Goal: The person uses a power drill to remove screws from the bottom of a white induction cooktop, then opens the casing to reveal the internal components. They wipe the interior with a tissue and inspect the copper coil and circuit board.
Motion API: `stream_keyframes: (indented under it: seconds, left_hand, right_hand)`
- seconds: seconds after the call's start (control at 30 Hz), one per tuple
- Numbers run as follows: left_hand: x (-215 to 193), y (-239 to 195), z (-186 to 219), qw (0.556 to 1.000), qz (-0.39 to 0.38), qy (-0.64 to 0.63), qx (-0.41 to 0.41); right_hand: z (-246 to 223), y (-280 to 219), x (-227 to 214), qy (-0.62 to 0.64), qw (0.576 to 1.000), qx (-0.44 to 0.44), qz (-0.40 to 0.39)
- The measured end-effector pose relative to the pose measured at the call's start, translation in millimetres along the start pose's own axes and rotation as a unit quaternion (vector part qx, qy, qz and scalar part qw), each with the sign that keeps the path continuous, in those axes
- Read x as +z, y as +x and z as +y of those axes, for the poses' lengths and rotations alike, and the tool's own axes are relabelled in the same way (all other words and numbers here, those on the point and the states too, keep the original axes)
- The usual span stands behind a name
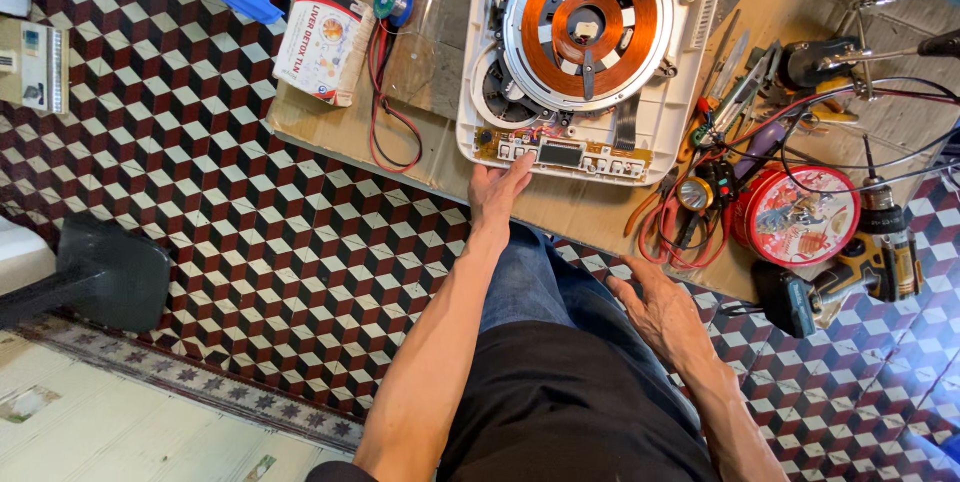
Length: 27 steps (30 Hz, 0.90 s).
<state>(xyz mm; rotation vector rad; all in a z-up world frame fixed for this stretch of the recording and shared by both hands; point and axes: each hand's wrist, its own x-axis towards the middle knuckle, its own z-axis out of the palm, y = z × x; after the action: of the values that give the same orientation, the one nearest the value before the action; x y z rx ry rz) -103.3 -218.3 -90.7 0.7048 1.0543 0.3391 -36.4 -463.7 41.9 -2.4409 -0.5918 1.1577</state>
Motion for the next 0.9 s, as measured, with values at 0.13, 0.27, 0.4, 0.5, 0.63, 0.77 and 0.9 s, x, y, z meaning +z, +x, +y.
stream_keyframes:
  seconds: [0.13, 0.27, 0.4, 0.5, 0.63, 0.77, 0.9]
  left_hand:
    - [2.2, -1.1, -0.7, 1.000, 0.007, 0.006, 0.014]
    - [2.3, -1.6, -1.0, 1.000, 0.016, 0.014, 0.021]
    - [2.5, -0.7, -1.9, 1.000, -0.011, 0.006, -0.005]
    - [2.9, -1.0, -9.4, 0.998, -0.034, -0.038, -0.028]
    - [-4.6, 2.1, -20.1, 0.982, -0.092, -0.155, -0.056]
    - [-7.9, 13.5, -28.9, 0.975, -0.109, -0.180, -0.077]
    - [-13.2, 13.8, -30.2, 0.974, -0.102, -0.188, -0.075]
  right_hand:
    - [5.7, -0.9, 4.9, 0.003, 1.000, -0.003, 0.011]
    - [7.7, -2.7, 8.5, 0.008, 0.999, -0.022, 0.026]
    - [5.9, -3.3, 7.7, 0.028, 0.999, -0.035, 0.030]
    - [7.3, -4.2, 7.9, 0.026, 0.998, -0.033, 0.037]
    - [11.2, -3.2, 8.7, 0.022, 0.998, -0.041, 0.048]
    - [12.9, -3.0, 4.9, 0.022, 0.995, -0.063, 0.069]
    - [10.0, -6.1, 0.7, 0.027, 0.999, -0.009, 0.042]
